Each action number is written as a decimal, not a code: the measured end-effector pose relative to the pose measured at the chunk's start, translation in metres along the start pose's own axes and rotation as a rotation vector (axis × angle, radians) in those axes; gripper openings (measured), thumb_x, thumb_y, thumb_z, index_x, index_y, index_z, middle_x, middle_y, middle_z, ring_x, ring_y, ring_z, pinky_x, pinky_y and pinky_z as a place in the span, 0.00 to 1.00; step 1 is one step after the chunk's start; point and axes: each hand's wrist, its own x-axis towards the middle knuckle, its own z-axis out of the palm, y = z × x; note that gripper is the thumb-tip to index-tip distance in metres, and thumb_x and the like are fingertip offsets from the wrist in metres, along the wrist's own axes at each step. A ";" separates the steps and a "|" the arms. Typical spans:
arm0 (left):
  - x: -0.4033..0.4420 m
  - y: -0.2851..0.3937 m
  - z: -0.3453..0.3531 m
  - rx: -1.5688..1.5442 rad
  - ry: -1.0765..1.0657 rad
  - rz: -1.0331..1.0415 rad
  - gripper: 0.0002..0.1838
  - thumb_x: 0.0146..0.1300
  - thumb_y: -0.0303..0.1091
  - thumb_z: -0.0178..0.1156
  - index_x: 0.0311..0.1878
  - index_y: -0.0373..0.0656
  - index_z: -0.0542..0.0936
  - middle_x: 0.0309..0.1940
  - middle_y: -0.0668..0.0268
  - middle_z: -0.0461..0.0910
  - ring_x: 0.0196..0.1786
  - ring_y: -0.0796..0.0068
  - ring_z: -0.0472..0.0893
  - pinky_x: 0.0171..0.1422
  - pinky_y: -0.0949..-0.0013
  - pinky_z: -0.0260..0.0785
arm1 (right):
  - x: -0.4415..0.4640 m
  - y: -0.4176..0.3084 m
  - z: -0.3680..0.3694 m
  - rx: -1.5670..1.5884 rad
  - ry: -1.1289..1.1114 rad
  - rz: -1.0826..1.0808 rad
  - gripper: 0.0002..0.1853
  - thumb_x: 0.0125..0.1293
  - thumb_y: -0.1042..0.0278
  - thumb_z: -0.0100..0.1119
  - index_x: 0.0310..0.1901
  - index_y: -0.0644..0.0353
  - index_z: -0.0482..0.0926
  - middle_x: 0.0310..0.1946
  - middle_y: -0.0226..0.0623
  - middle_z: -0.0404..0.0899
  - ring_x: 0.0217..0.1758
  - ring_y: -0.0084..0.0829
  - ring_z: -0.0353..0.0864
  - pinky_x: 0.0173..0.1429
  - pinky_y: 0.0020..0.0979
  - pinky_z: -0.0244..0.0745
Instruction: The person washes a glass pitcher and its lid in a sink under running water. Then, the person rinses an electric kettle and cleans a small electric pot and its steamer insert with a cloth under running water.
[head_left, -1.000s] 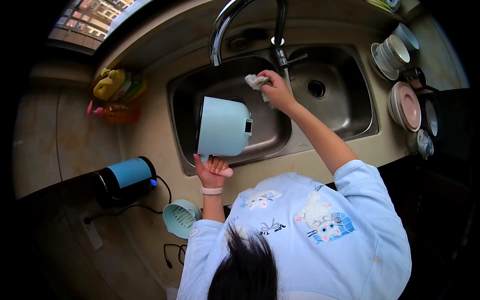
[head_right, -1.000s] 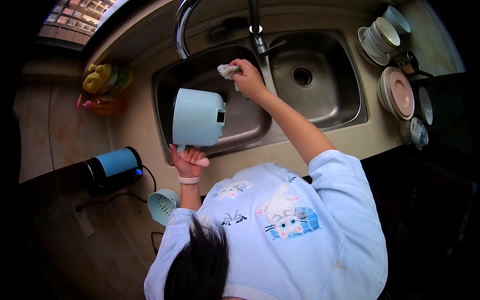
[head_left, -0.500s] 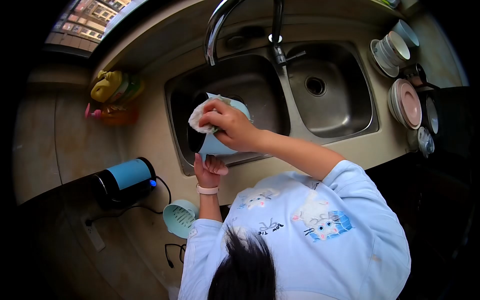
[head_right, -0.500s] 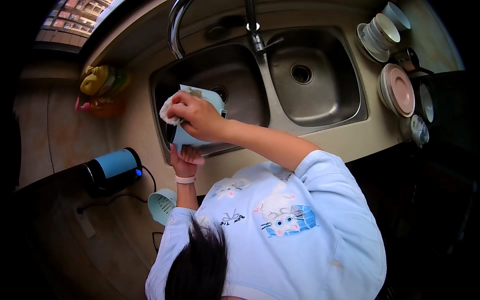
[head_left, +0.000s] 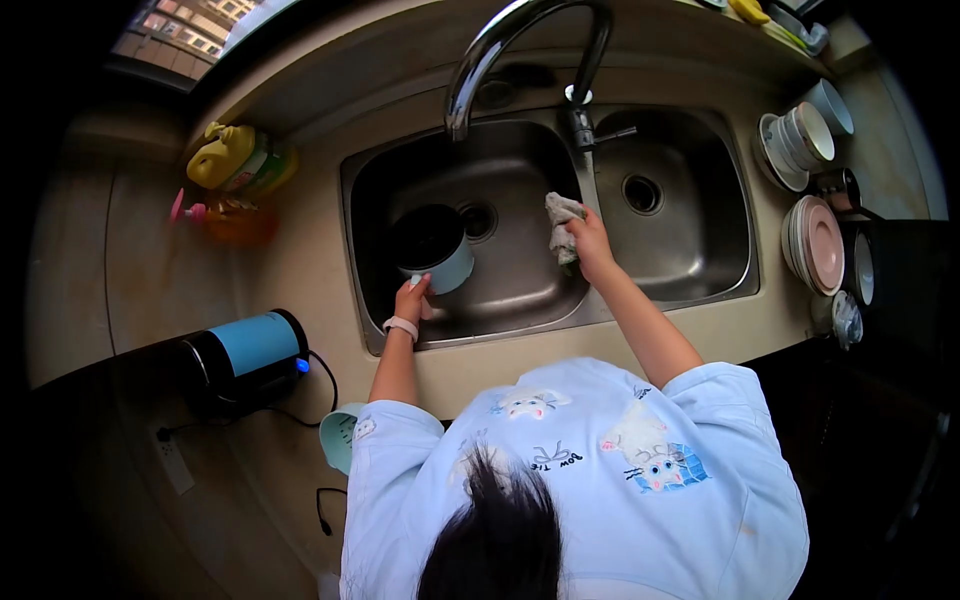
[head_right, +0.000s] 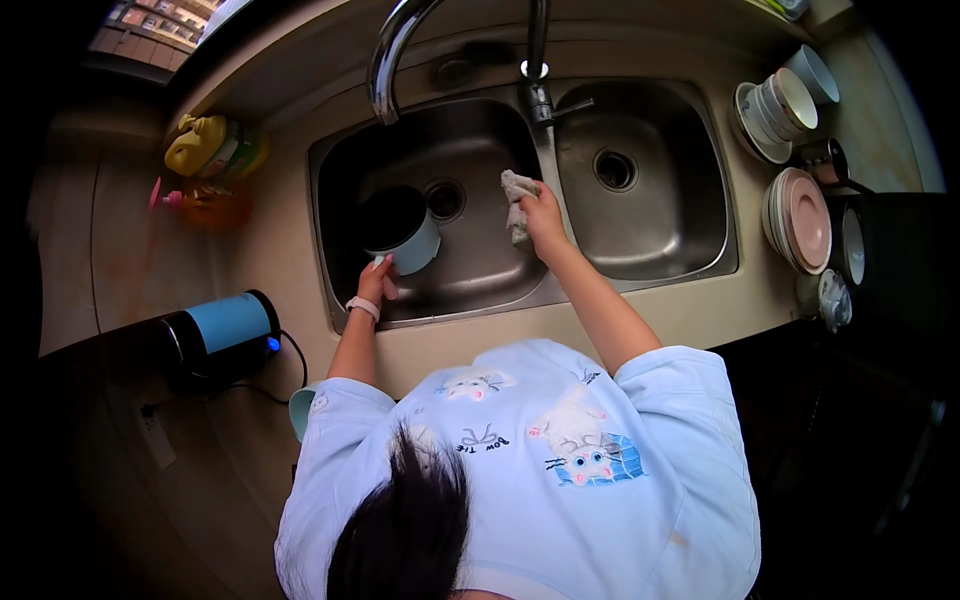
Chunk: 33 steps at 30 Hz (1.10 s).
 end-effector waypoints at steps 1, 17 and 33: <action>0.002 -0.001 -0.001 0.032 -0.042 -0.063 0.16 0.53 0.46 0.59 0.31 0.40 0.75 0.23 0.67 0.74 0.25 0.78 0.70 0.29 0.73 0.60 | -0.004 0.004 -0.003 0.031 0.009 0.024 0.18 0.48 0.79 0.43 0.45 0.63 0.68 0.36 0.35 0.73 0.38 0.25 0.72 0.43 0.25 0.68; -0.214 0.060 -0.001 0.326 0.945 0.544 0.13 0.46 0.24 0.59 0.38 0.38 0.72 0.35 0.60 0.72 0.38 0.65 0.72 0.41 0.69 0.65 | -0.040 0.019 -0.015 0.651 -0.244 0.528 0.23 0.60 0.65 0.44 0.57 0.61 0.60 0.55 0.46 0.64 0.60 0.49 0.60 0.64 0.57 0.48; -0.303 0.016 -0.074 -0.697 0.541 -0.010 0.24 0.44 0.26 0.45 0.50 0.38 0.65 0.34 0.57 0.75 0.28 0.64 0.78 0.27 0.68 0.75 | -0.025 -0.038 0.011 0.088 -0.279 0.101 0.20 0.49 0.75 0.53 0.47 0.65 0.70 0.47 0.42 0.72 0.50 0.40 0.72 0.54 0.35 0.67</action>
